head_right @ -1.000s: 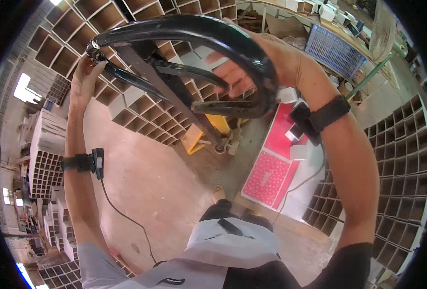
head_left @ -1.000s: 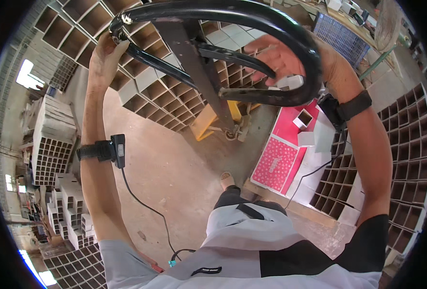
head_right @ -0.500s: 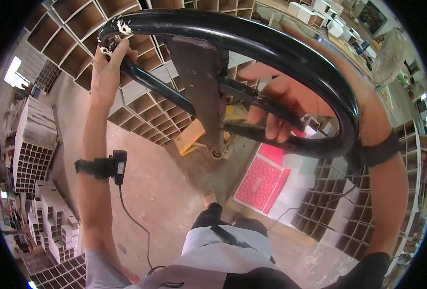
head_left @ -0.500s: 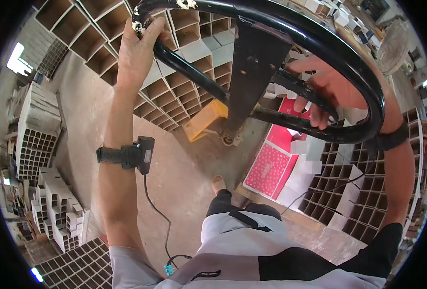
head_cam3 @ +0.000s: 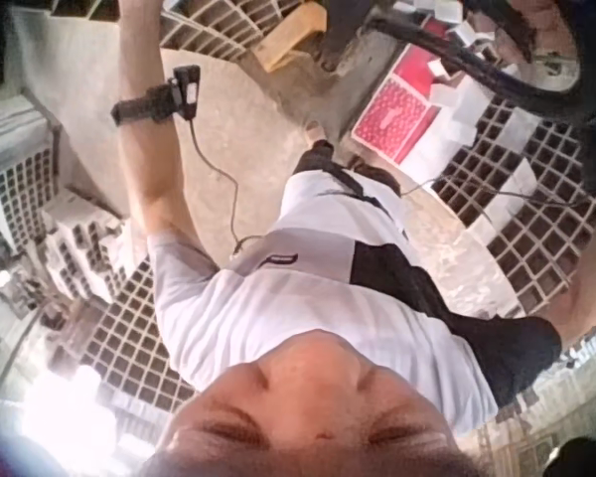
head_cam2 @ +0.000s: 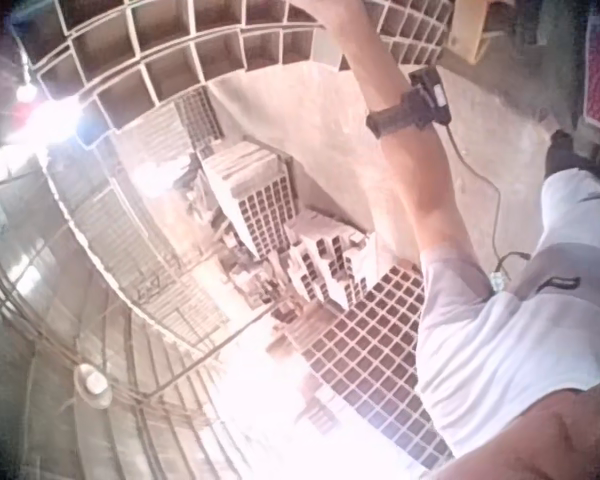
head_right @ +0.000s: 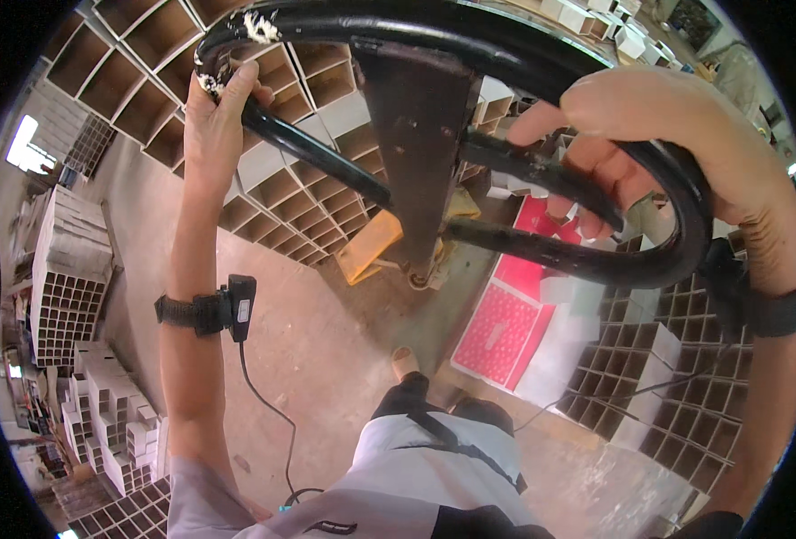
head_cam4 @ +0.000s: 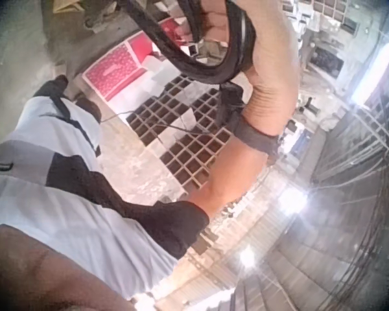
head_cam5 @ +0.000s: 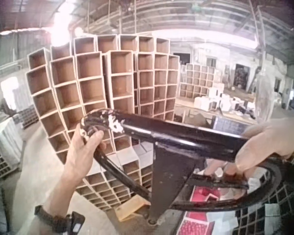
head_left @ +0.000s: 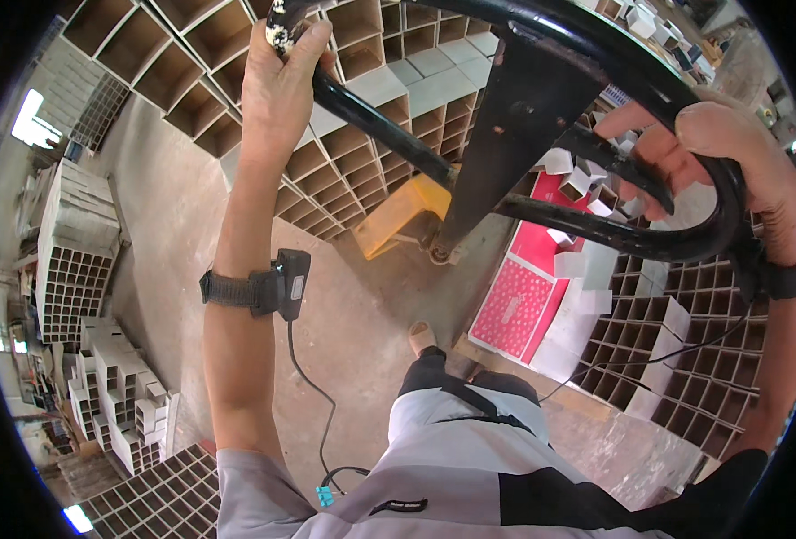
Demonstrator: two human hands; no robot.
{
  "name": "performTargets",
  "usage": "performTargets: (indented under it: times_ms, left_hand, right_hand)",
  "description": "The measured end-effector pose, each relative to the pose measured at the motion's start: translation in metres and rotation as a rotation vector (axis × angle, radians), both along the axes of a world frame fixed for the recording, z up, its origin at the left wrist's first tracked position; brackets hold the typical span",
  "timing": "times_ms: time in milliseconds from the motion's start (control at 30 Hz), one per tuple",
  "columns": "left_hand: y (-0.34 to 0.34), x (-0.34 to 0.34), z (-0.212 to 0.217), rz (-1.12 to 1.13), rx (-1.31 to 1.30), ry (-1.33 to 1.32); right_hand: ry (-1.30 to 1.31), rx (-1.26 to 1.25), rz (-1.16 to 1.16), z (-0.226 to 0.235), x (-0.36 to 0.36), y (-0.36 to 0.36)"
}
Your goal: The person uses a pallet jack to move a stack of white boxes, then squats to pick up several small white boxes from the floor and places them into a larger shelving unit. The person continues to arrange the boxes on the shelves.
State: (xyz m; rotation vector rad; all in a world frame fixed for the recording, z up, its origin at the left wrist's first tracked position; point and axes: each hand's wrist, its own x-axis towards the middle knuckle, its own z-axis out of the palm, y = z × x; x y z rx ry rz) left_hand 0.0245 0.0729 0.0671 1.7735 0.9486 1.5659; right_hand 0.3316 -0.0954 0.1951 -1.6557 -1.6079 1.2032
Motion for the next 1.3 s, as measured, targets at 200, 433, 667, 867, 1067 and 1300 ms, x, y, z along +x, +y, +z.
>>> performTargets:
  times_ms: [200, 433, 667, 867, 1067, 1300]
  left_hand:
    - [-0.007, -0.002, -0.005, -0.014, -0.051, -0.022]
    - [-0.055, 0.003, 0.001, 0.091, 0.005, 0.021]
    - [-0.167, 0.011, -0.004, 0.236, -0.092, 0.138]
    - [-0.276, -0.033, -0.055, 0.454, 0.214, 0.627]
    - [-0.430, -0.048, -0.052, 0.391, -0.013, 0.585]
    - [-0.571, -0.024, -0.062, 0.250, -0.191, 0.874]
  right_hand:
    - [-0.449, 0.042, -0.081, 0.017, -0.013, -0.006]
    - [-0.601, 0.423, -0.148, -0.008, 0.019, -0.031]
    - [-0.646, 0.600, -0.075, -0.024, 0.053, -0.080]
    - [-0.564, 0.929, 0.163, -0.064, 0.041, -0.195]
    - [-0.261, 0.891, 0.320, -0.125, 0.033, -0.329]
    - [0.048, 0.491, 0.476, -0.185, 0.019, -0.437]
